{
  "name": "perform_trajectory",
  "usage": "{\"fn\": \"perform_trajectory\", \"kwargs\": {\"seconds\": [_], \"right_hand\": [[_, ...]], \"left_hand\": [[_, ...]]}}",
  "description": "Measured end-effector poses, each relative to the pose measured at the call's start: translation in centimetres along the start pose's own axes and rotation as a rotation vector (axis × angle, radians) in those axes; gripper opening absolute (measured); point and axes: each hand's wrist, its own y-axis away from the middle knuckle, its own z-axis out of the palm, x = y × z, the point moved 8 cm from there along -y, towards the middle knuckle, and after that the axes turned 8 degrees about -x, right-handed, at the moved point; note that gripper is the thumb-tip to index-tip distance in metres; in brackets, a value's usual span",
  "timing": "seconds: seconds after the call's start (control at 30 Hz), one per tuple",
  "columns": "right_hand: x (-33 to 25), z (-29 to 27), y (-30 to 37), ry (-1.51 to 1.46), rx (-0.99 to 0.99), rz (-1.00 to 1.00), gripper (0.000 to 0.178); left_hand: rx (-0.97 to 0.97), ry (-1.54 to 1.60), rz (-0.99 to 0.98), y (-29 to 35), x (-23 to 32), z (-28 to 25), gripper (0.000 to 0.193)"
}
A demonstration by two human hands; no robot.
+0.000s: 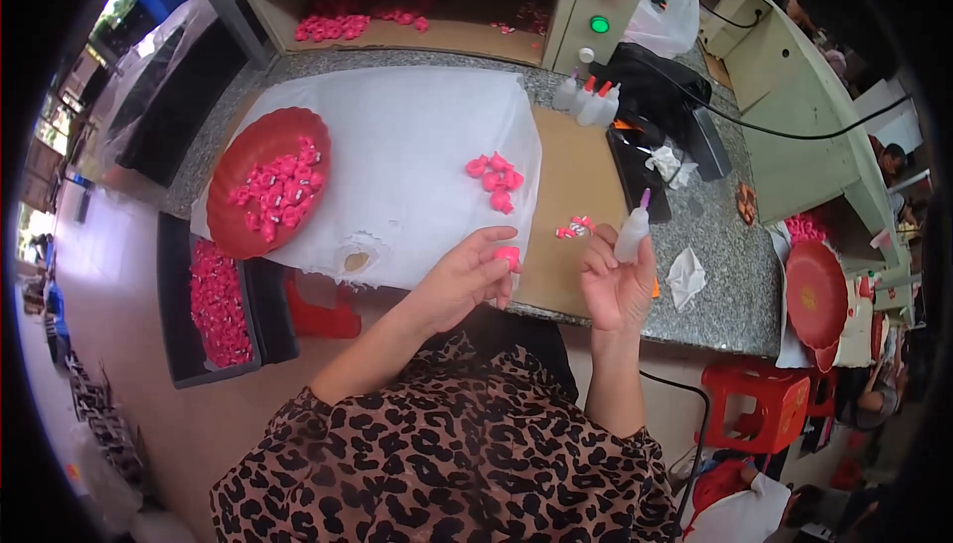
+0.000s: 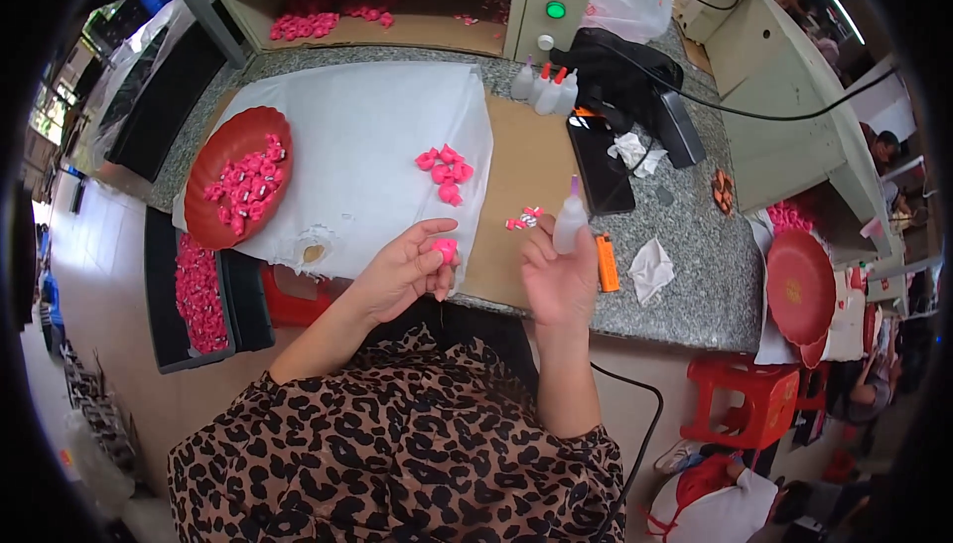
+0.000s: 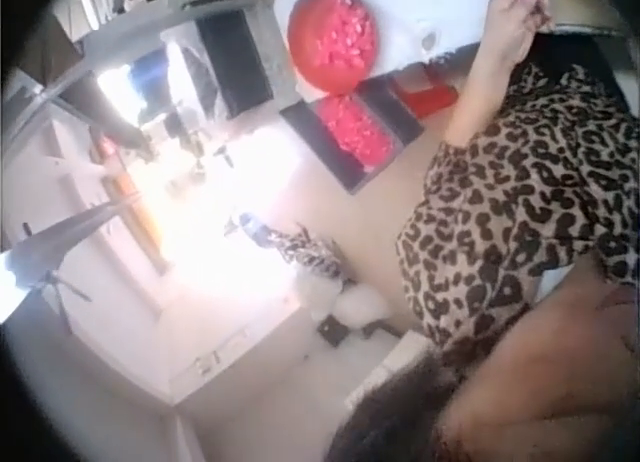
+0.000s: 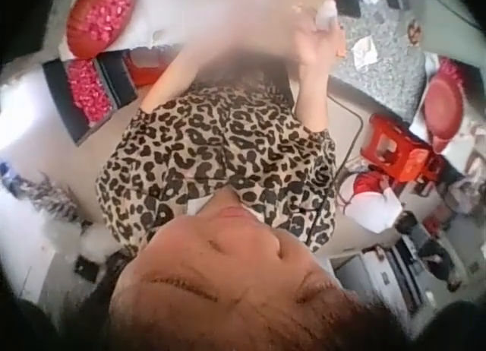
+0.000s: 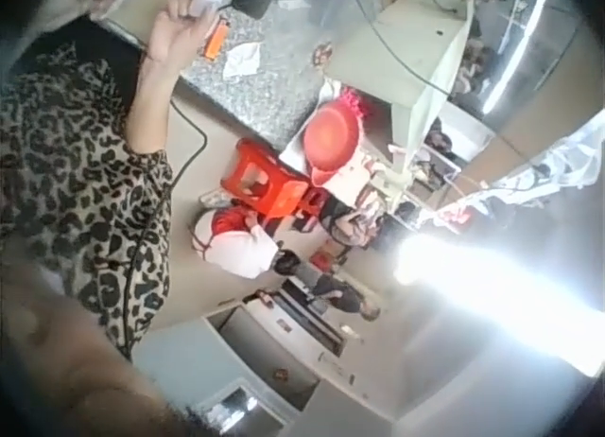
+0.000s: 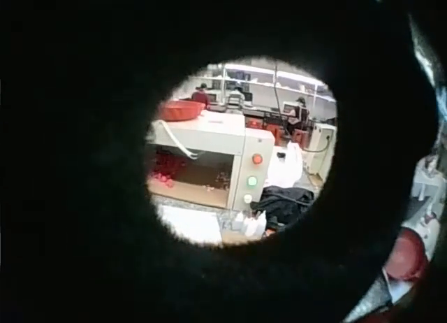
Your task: Apply glue to small fabric flowers and stick them onto a fabric base.
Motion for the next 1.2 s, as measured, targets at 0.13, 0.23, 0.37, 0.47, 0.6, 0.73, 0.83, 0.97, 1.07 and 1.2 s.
{"fn": "perform_trajectory", "kwargs": {"seconds": [0.13,0.23,0.37,0.47,0.6,0.73,0.83,0.97,1.07,1.2], "right_hand": [[1.4,0.6,-0.6,-0.042,-0.015,0.099,0.032],[2.1,-0.8,-0.6,-0.004,0.067,0.133,0.031],[1.7,-1.0,-0.6,0.175,0.102,0.028,0.024],[1.2,-1.5,-0.5,0.217,0.142,-0.015,0.019],[1.2,-1.9,-0.7,0.224,0.131,-0.024,0.021],[1.4,-1.8,-0.5,0.432,0.189,-0.044,0.023],[1.7,-0.7,-0.5,0.638,0.012,-0.061,0.019],[1.5,-0.7,-0.1,0.889,0.02,-0.181,0.024],[1.5,-0.2,0.4,1.05,-0.02,-0.271,0.022],[1.6,1.0,1.1,1.286,-0.105,-0.388,0.019]], "left_hand": [[0.032,-0.226,0.102,0.2,1.5,-0.9,0.032],[0.111,-0.328,0.186,0.2,2.5,-1.8,0.032],[0.104,-0.285,0.227,-0.2,2.8,-2.3,0.027],[0.136,-0.177,0.232,-0.5,2.8,-2.5,0.022],[0.152,-0.408,0.261,-0.9,3.1,-2.9,0.021],[0.277,-0.704,0.395,-0.6,4.5,-3.1,0.024],[0.328,-0.815,0.518,-0.5,5.6,-2.7,0.026],[0.333,-0.883,0.435,-1.0,4.6,-3.5,0.021],[0.36,-0.894,0.385,-1.1,3.8,-4.3,0.021],[0.35,-0.97,0.426,-1.0,4.1,-3.7,0.021]]}}
